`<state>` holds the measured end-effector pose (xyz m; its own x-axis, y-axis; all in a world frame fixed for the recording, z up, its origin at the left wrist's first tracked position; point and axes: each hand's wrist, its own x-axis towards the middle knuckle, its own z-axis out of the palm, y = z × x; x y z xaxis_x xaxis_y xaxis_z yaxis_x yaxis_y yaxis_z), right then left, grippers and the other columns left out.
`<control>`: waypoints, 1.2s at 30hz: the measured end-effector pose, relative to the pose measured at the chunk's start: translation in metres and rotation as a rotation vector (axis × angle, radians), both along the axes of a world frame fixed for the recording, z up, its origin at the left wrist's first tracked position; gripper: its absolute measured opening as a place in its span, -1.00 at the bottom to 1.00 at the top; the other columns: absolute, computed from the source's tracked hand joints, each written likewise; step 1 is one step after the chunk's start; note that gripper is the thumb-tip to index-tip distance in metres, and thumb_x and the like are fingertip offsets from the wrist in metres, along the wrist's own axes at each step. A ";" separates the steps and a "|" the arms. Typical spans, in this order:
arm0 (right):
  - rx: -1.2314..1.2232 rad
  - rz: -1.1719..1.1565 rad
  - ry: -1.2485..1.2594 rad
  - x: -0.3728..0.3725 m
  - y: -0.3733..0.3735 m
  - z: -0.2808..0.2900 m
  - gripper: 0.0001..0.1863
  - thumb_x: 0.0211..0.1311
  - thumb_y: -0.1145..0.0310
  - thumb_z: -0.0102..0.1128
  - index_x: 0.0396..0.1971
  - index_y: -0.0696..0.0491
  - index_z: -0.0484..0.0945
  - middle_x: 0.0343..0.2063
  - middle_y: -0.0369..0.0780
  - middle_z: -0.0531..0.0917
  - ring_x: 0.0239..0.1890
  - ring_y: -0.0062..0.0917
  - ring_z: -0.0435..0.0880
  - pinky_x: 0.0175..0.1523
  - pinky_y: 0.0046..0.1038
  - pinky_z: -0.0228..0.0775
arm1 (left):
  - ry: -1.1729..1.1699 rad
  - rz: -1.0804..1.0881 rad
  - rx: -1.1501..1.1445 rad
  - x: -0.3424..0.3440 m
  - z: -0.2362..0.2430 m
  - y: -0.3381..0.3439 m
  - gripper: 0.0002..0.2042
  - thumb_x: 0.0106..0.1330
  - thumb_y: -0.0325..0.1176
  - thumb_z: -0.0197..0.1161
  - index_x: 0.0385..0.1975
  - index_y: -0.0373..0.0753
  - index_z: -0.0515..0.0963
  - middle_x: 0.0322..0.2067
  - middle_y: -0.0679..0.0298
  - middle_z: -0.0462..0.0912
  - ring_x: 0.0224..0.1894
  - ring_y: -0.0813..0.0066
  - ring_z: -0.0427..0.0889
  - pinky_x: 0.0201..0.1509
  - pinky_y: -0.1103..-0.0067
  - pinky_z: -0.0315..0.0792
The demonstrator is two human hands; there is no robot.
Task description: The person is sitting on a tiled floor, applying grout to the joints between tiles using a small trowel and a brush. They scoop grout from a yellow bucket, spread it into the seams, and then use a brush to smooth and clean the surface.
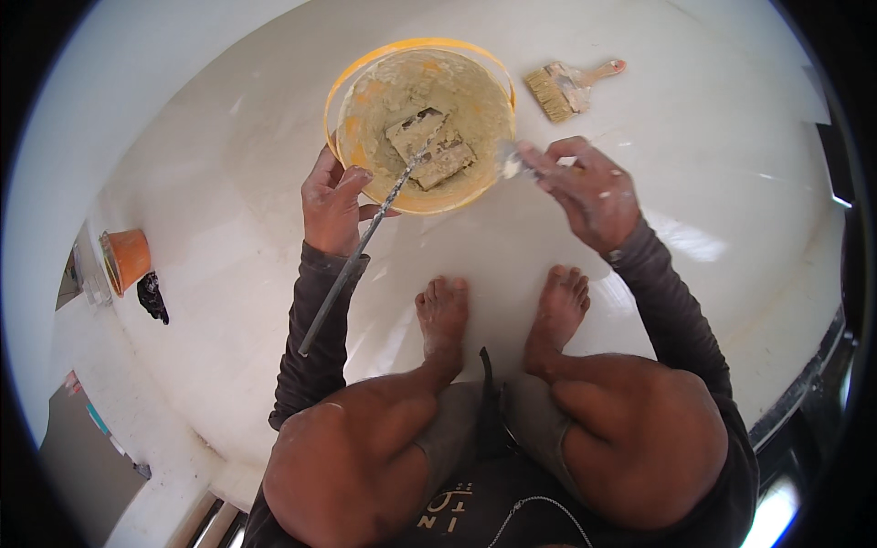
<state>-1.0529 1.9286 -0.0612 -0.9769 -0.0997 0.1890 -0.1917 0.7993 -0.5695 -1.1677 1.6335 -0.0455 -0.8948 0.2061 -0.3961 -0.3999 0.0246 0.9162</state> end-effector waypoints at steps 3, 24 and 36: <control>0.296 -0.009 0.039 0.000 -0.011 -0.016 -0.42 0.06 0.53 0.22 0.13 -0.26 0.58 -0.35 -0.28 0.57 -0.37 -0.41 0.60 -0.22 -0.42 0.52 | -0.027 0.016 0.012 -0.009 -0.002 -0.014 -0.46 0.18 -0.58 -0.01 0.25 -0.40 0.28 -0.04 0.00 0.57 -0.19 0.20 0.72 -0.38 0.41 0.77; -0.298 -0.278 -0.287 0.006 0.044 0.083 -0.80 0.33 0.44 0.11 -0.14 0.22 0.57 -0.34 -0.11 0.68 -0.39 -0.41 0.68 -0.25 -0.48 0.54 | 0.103 -0.055 -0.055 0.006 0.078 0.011 -0.39 0.20 -0.63 0.01 0.35 -0.31 0.21 0.11 0.06 0.48 -0.07 0.33 0.66 -0.36 0.54 0.75; 0.632 0.089 -0.373 -0.062 -0.040 0.116 -0.80 0.23 0.31 0.17 -0.42 0.14 0.62 -0.58 -0.08 0.62 -0.38 -0.18 0.63 -0.21 -0.19 0.49 | 0.423 -0.230 -0.096 0.001 0.057 -0.024 -0.38 0.15 -0.61 0.15 0.31 -0.35 0.29 0.20 0.02 0.42 0.19 0.30 0.48 0.12 0.49 0.53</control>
<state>-1.1153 1.8888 0.0550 -0.9482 -0.1613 -0.2737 -0.1548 0.9869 -0.0451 -1.1667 1.6093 0.0110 -0.9167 0.3980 -0.0347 0.0327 0.1613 0.9864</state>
